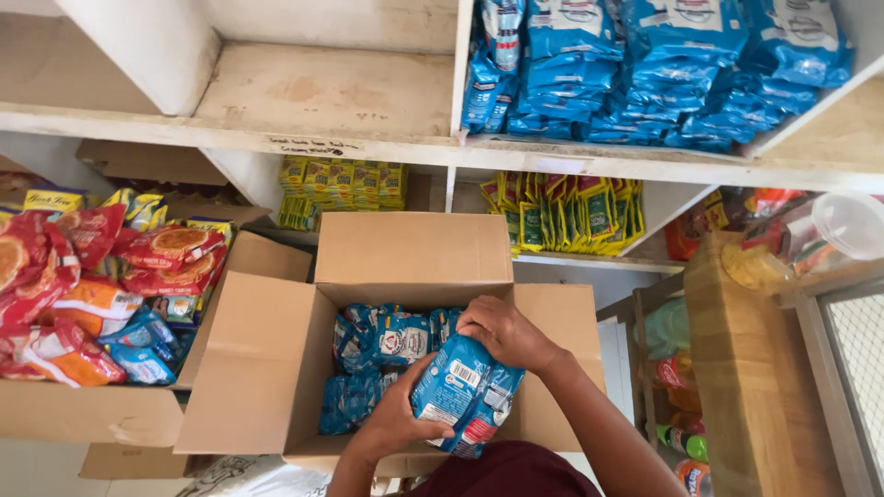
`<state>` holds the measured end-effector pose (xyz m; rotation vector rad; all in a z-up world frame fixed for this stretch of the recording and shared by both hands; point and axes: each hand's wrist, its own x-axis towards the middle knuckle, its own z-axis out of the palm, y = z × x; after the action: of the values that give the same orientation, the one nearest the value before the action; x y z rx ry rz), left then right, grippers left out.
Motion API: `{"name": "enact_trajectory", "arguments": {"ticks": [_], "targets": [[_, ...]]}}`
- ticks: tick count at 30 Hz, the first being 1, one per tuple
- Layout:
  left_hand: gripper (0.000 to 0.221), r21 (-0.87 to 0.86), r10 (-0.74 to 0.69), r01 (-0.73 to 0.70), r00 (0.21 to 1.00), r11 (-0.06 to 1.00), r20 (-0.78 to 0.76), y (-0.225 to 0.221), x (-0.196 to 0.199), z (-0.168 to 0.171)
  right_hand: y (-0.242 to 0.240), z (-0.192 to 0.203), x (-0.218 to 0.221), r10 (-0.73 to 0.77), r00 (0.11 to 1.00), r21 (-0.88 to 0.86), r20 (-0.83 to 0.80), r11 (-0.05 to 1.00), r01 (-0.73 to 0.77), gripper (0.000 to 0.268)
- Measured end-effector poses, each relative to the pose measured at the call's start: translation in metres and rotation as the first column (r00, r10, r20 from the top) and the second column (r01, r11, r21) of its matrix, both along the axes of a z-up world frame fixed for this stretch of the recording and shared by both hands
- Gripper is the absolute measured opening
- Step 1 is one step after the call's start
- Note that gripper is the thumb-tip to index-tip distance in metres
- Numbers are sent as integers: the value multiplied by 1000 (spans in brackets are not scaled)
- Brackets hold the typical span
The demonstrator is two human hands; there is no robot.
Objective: The person takes blue packets from a cardboard box and places them onto a white shelf. They arrange the packets in neat rows, filling the available space on the shelf.
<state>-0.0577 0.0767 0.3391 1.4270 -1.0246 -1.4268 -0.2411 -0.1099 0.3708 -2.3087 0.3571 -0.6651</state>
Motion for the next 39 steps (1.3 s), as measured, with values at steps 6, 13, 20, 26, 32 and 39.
{"name": "enact_trajectory", "arguments": {"ticks": [6, 13, 20, 26, 32, 39], "targets": [[113, -34, 106, -112, 984, 993, -144, 5, 6, -30, -15, -38, 11, 29, 981, 655, -191, 748, 106, 29], [111, 62, 102, -89, 963, 994, -251, 14, 19, -38, -18, -87, 20, 348, 859, 695, -375, 719, 12, 48], [100, 284, 376, -310, 901, 907, -217, 27, 28, -28, -13, -154, 21, 112, 977, 942, -180, 305, 139, 50], [68, -149, 514, -493, 836, 857, 193, 13, -1, -42, 1, -166, 12, -43, 999, 998, 22, 54, -20, 53], [60, -11, 393, -439, 792, 898, 468, -6, -28, 49, 16, -206, 0, -35, 964, 929, 265, -260, -265, 67], [53, -180, 489, -457, 773, 871, 405, -15, -3, -53, 4, -176, 2, -134, 991, 999, -28, -38, 23, 46]]}}
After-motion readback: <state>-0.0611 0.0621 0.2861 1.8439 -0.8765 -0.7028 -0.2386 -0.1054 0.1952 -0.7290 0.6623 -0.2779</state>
